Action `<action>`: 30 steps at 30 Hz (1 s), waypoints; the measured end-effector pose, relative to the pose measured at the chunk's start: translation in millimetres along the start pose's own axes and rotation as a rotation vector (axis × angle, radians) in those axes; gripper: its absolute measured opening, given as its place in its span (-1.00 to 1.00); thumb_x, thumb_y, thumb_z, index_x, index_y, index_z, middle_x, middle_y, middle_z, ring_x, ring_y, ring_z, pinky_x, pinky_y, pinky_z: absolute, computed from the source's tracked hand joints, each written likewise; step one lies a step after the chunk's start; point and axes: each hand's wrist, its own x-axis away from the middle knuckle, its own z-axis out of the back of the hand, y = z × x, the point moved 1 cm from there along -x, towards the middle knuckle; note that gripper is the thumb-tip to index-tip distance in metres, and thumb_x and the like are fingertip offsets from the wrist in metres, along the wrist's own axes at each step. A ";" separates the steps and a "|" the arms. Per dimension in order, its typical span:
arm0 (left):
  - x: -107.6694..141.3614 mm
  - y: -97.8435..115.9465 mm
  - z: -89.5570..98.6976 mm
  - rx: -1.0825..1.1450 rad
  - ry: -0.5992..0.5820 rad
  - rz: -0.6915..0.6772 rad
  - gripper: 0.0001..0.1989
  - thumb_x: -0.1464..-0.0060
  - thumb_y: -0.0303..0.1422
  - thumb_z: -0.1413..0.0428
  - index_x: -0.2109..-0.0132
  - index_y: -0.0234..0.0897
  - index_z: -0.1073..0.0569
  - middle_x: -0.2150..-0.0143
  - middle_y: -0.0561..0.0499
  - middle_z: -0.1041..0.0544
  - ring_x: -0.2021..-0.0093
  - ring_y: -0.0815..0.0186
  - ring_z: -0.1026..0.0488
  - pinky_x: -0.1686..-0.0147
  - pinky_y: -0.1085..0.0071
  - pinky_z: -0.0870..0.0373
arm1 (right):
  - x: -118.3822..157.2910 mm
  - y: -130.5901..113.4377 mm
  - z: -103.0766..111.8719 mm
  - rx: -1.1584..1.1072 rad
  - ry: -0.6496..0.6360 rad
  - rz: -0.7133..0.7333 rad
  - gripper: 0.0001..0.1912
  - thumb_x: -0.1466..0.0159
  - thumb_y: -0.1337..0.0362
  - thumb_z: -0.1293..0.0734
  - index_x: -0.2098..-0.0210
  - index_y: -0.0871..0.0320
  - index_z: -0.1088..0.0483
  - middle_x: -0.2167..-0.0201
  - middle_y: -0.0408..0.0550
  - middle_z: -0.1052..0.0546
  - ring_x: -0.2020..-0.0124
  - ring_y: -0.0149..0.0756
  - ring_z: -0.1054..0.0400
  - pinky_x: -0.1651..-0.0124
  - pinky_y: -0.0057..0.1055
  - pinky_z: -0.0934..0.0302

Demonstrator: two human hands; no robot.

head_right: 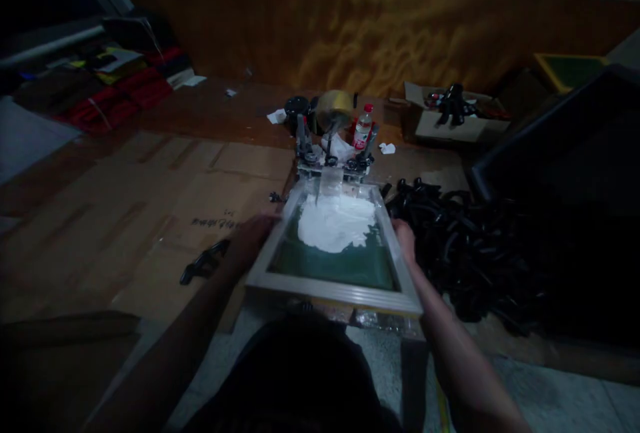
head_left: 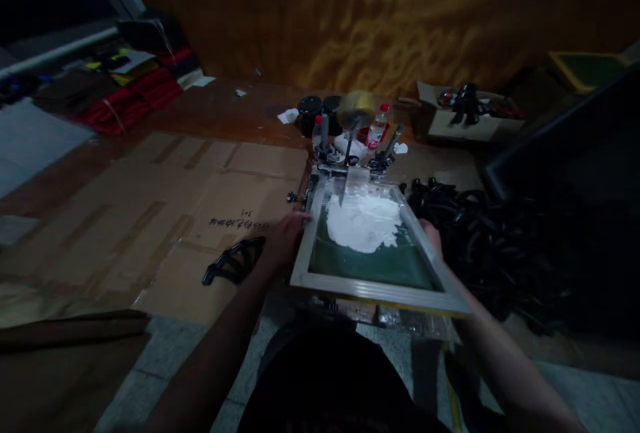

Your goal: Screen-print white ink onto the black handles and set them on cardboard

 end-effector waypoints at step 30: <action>14.0 -91.0 -36.1 -0.041 -0.046 0.152 -0.46 -0.19 -0.25 -0.04 -0.26 -0.38 -0.34 0.02 -0.20 -0.59 0.07 0.15 -0.54 0.00 0.19 -0.47 | 23.6 -93.2 -25.7 0.003 -0.403 0.499 -0.62 -0.23 0.44 -0.23 -0.02 0.17 -0.48 0.06 0.08 -0.56 0.07 -0.19 -0.43 0.05 -0.33 -0.29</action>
